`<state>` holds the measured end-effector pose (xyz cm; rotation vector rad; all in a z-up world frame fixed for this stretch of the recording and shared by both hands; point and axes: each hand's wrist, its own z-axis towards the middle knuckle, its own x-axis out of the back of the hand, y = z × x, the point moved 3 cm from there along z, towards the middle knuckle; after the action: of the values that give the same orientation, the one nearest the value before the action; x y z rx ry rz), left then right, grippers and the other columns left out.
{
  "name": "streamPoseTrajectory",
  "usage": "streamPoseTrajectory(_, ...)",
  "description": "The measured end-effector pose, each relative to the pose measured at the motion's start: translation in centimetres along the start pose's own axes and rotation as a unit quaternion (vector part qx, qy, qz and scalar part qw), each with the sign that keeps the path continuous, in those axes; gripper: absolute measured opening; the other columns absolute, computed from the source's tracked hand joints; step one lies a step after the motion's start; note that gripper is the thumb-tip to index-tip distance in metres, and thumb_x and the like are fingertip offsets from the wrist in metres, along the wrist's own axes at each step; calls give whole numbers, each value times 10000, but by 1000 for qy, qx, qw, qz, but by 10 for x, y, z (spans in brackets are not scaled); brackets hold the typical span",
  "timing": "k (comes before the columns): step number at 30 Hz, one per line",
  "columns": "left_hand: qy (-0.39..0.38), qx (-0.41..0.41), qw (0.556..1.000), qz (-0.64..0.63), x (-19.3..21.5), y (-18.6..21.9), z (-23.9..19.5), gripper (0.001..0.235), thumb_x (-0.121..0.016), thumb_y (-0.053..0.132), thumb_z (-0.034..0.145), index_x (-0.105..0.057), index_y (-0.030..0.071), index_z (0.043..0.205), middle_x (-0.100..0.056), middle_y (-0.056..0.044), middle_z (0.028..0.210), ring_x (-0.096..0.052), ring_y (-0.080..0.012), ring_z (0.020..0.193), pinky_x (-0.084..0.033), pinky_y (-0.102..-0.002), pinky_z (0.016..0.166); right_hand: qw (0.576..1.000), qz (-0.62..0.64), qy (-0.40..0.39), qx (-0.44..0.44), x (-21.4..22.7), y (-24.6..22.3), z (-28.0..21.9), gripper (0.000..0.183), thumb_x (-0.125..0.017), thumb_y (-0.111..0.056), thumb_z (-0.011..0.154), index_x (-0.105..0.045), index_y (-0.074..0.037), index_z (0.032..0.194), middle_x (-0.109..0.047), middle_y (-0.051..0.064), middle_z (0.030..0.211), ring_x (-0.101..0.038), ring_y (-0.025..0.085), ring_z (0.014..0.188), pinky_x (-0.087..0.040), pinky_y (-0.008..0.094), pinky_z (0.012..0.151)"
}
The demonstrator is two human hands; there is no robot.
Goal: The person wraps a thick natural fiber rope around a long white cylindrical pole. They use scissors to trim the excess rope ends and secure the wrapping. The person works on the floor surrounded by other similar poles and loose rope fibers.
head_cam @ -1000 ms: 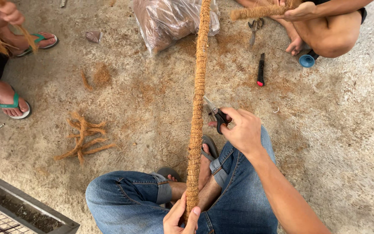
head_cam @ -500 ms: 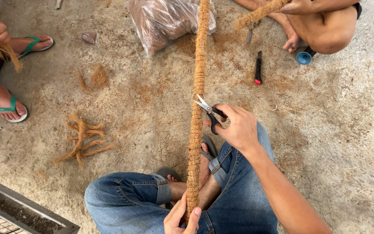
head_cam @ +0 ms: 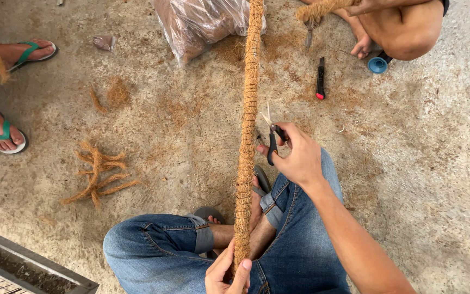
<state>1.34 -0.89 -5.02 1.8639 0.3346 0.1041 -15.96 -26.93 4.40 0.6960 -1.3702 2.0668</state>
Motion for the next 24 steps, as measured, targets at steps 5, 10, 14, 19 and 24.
streamPoseTrajectory(5, -17, -10, 999, -26, 2, -13, -3, 542, -760, 58, 856, -616, -58, 1365, -796, -159, 857, -617, -86, 445, -448, -216, 370, 986, 52, -48, -154, -21, 16, 1, 395, -891, -366, 814, -742, -135, 1097, -698, -23, 719, -588, 103, 565, -426, 281, 532)
streamPoseTrajectory(10, -49, -40, 993, -99, 3, -23, -3, 546, -732, 70, 906, -578, -75, 1409, -755, -170, 795, -644, -112, 480, -485, -226, 428, 976, 151, -31, -151, -27, 21, -17, 433, -878, -310, 830, -705, -122, 1180, -614, 24, 739, -493, 98, 606, -384, 279, 549)
streamPoseTrajectory(14, -47, -14, 995, -85, 4, -24, -3, 536, -731, 66, 876, -611, -80, 1378, -738, -175, 758, -620, -124, 450, -458, -233, 399, 989, 106, -27, -104, -23, 10, -29, 458, -828, -215, 765, -648, -107, 1171, -627, -1, 774, -510, 128, 602, -456, 288, 578)
streamPoseTrajectory(19, -34, -222, 974, 42, 5, -28, -3, 500, -730, 139, 967, -622, -121, 1381, -773, -291, 1195, -729, -332, 1183, -491, -405, 1070, 992, 70, -16, -106, -20, 5, -28, 453, -738, -129, 739, -650, -125, 1183, -635, 22, 777, -565, 156, 604, -489, 323, 592)
streamPoseTrajectory(24, -90, -374, 893, 234, 17, -106, 35, 609, -663, 377, 942, -602, -32, 1388, -755, -226, 1190, -676, -308, 1210, -394, -415, 1119, 991, 100, 22, -88, -29, 17, -23, 458, -759, -60, 723, -642, -83, 1165, -665, 60, 759, -613, 154, 598, -513, 318, 576)
